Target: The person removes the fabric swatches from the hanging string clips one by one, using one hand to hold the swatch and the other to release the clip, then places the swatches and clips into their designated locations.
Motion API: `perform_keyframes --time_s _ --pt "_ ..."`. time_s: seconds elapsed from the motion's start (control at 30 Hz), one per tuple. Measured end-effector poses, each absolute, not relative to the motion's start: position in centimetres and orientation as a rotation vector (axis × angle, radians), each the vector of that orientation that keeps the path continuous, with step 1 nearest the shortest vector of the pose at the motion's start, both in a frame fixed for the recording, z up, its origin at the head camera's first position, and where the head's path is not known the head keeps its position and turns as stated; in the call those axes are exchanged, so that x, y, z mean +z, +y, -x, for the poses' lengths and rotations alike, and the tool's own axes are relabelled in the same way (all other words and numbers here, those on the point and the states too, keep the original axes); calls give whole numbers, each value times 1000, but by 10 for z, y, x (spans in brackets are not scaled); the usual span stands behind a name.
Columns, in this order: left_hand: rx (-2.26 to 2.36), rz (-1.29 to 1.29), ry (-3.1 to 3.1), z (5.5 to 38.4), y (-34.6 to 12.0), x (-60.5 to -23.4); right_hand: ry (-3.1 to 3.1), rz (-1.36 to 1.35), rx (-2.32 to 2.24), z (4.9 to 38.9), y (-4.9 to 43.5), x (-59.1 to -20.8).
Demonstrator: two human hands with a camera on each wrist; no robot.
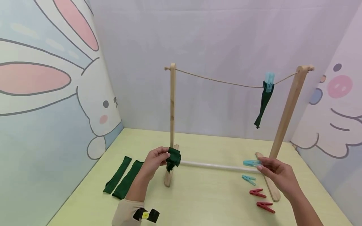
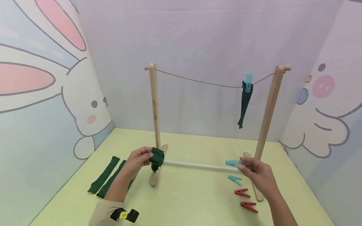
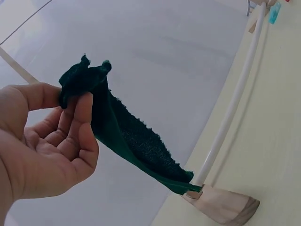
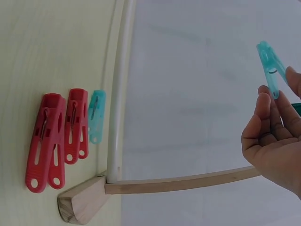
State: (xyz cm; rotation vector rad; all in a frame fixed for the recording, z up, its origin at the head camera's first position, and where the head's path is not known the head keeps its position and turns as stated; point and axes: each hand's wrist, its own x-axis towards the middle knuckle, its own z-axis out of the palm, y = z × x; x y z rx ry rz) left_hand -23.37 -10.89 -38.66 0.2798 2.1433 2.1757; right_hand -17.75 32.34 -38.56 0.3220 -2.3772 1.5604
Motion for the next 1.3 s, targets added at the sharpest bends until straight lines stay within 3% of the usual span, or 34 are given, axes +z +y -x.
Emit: perform_keyframes --time_s 0.6,1.3 --pt "2439 -14 2037 258 -124 -416 -2454 -297 1595 175 318 -398" --pt "2412 87 1942 198 -131 -457 -2696 -37 1757 198 313 -443"
